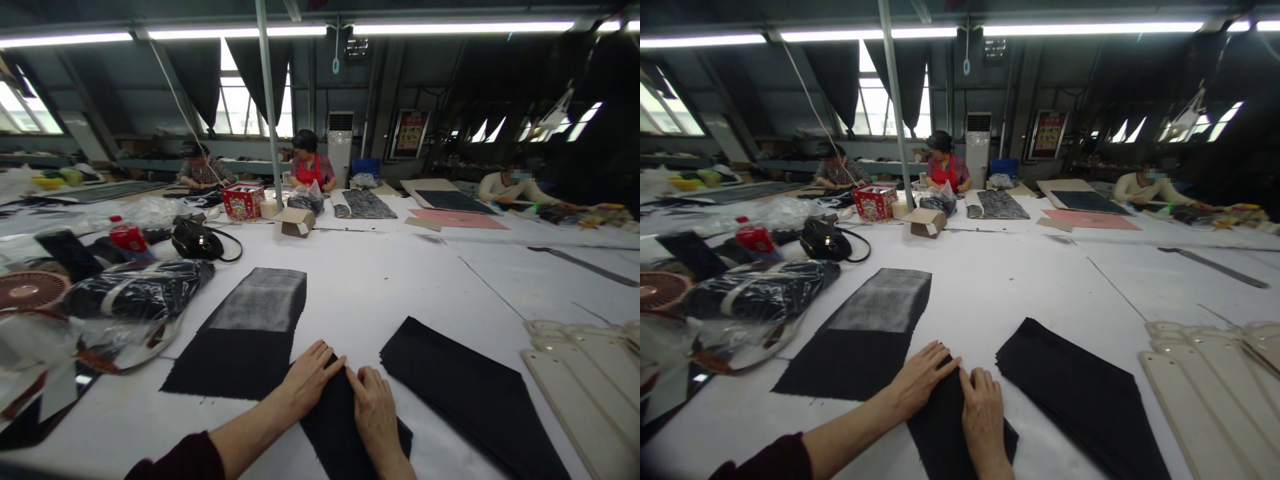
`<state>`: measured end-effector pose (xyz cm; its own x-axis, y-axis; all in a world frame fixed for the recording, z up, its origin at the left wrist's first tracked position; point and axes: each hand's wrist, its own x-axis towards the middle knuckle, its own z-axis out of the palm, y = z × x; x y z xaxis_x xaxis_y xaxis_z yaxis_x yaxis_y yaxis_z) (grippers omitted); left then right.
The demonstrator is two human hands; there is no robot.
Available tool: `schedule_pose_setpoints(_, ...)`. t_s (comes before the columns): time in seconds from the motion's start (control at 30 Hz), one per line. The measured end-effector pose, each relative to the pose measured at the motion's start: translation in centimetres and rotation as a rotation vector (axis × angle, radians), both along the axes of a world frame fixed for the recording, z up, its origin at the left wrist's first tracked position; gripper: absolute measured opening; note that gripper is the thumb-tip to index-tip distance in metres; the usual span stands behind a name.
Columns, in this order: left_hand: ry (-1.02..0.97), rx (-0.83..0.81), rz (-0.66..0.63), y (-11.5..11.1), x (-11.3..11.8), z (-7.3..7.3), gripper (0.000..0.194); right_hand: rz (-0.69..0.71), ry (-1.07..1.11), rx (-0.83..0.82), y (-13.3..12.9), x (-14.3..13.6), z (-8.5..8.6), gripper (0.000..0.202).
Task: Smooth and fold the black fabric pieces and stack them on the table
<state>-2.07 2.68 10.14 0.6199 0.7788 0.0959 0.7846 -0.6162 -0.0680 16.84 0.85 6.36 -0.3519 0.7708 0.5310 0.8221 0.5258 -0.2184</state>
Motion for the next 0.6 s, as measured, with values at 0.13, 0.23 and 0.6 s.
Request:
schedule_pose_setpoints(0.13,0.028,0.012,0.003,-0.4,0.5,0.5,0.053,0.010,0.016,0.008,-0.5,0.9,0.0,0.038)
schedule_pose_setpoints(0.23,0.008,0.026,-0.038,-0.4,1.1,1.0,0.046,0.004,0.007,-0.006,-0.9,1.6,-0.1,0.038)
schedule_pose_setpoints(0.6,0.000,0.017,-0.062,-1.5,2.4,1.1,0.051,0.024,-0.015,-0.030,-2.4,4.4,-0.5,0.038)
